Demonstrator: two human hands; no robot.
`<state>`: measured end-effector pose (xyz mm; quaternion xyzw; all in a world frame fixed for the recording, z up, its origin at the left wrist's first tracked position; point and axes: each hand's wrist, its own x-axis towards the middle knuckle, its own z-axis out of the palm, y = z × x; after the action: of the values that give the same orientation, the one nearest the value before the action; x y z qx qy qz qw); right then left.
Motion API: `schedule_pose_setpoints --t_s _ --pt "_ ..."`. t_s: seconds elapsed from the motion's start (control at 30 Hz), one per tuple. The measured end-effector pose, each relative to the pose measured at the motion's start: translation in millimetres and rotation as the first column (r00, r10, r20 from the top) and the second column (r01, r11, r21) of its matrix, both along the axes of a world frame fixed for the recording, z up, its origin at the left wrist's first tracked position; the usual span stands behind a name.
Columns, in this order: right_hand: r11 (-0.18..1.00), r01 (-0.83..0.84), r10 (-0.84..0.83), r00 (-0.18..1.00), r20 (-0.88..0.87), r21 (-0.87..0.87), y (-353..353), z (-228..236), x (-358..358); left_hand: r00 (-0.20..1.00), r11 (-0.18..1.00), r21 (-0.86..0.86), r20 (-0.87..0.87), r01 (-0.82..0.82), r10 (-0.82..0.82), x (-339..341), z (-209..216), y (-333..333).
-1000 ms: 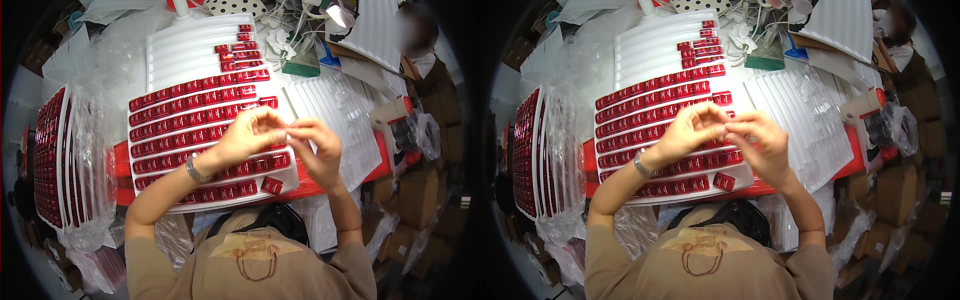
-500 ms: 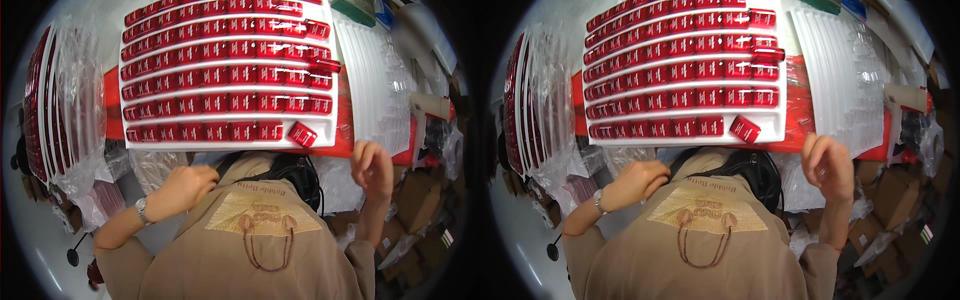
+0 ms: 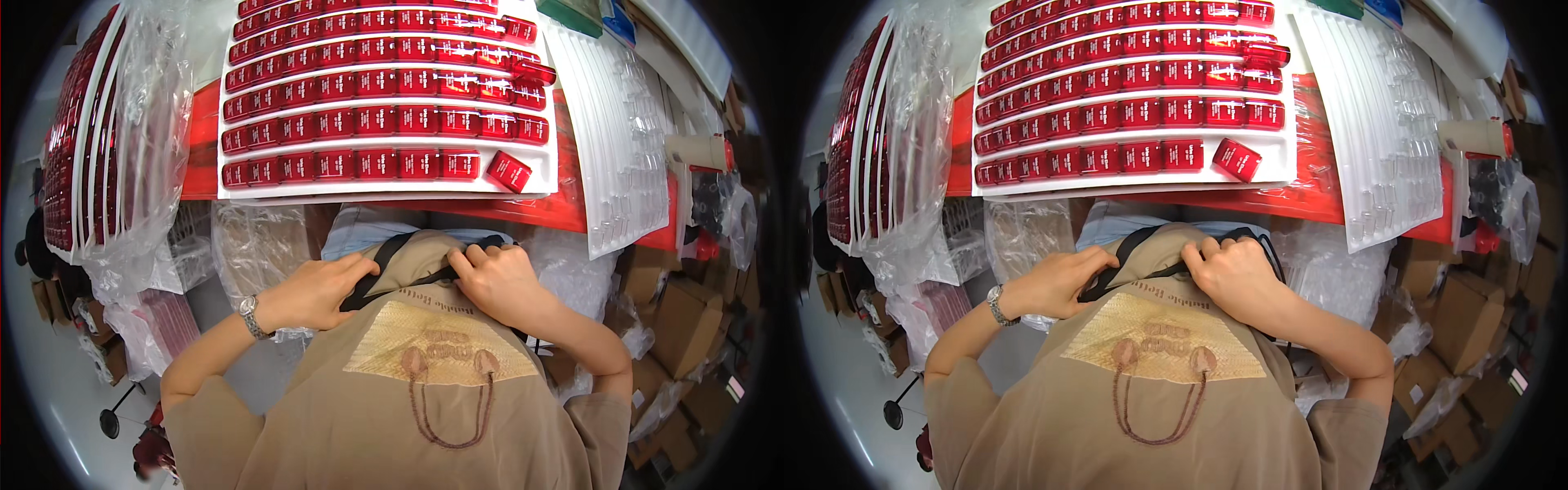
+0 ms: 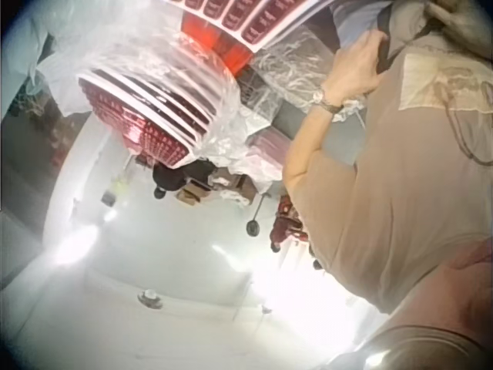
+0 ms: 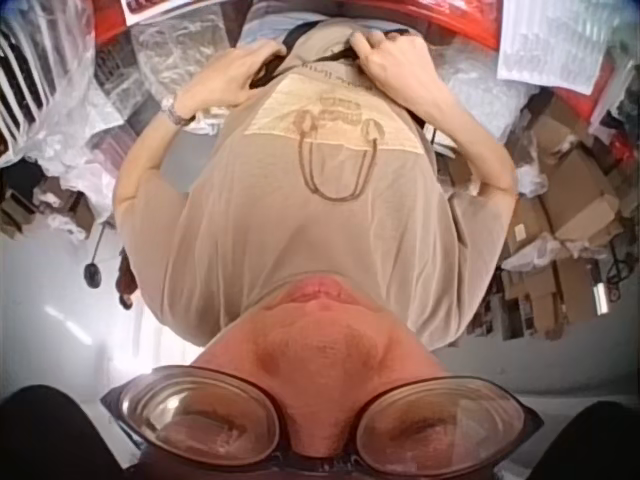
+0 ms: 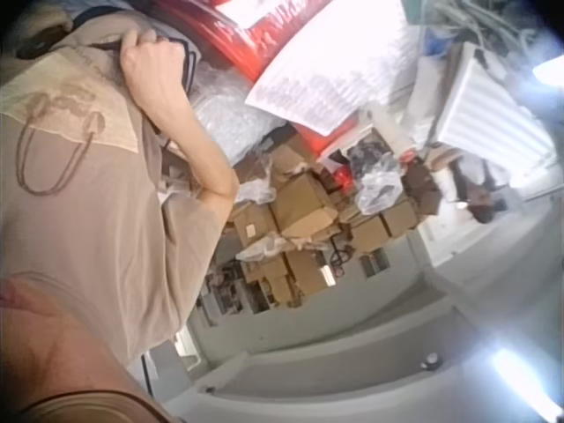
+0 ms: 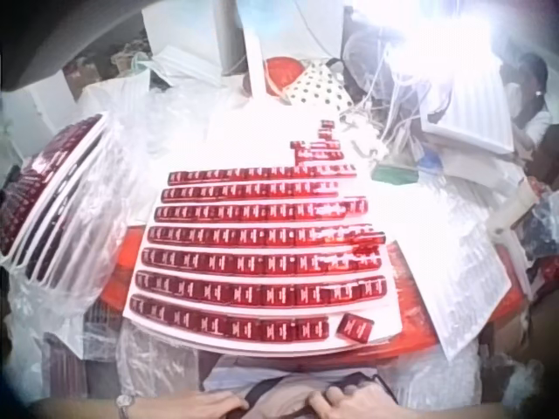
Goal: Sort small red plastic items into a tray and package them into individual plastic bags.
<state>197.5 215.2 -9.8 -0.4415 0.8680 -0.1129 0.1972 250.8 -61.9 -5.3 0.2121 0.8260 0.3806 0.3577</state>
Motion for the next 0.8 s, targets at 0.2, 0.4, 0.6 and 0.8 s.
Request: schedule_pose_setpoints --t_s 0.2,0.4,0.6,0.8 --pt "0.955 -0.244 0.236 0.970 -0.063 -0.171 -14.6 -10.7 -17.8 0.917 0.942 0.056 -0.217 -0.330 0.334 14.5 -20.5 21.9" --pt "0.891 -0.304 0.291 0.952 -0.092 -0.337 -25.2 -8.5 -14.7 0.741 0.831 0.150 0.555 -0.536 0.378 16.5 -27.9 -13.6" --pt "0.884 -0.364 0.402 0.912 0.078 -0.293 -24.6 -11.9 -31.5 0.481 0.603 0.222 0.820 -0.766 0.309 -0.4 -18.5 -1.2" --pt "0.904 -0.225 0.290 0.947 0.134 -0.364 -2.0 -22.2 -40.5 0.374 0.252 0.340 0.922 -0.906 0.101 -11.1 -22.6 -34.1"
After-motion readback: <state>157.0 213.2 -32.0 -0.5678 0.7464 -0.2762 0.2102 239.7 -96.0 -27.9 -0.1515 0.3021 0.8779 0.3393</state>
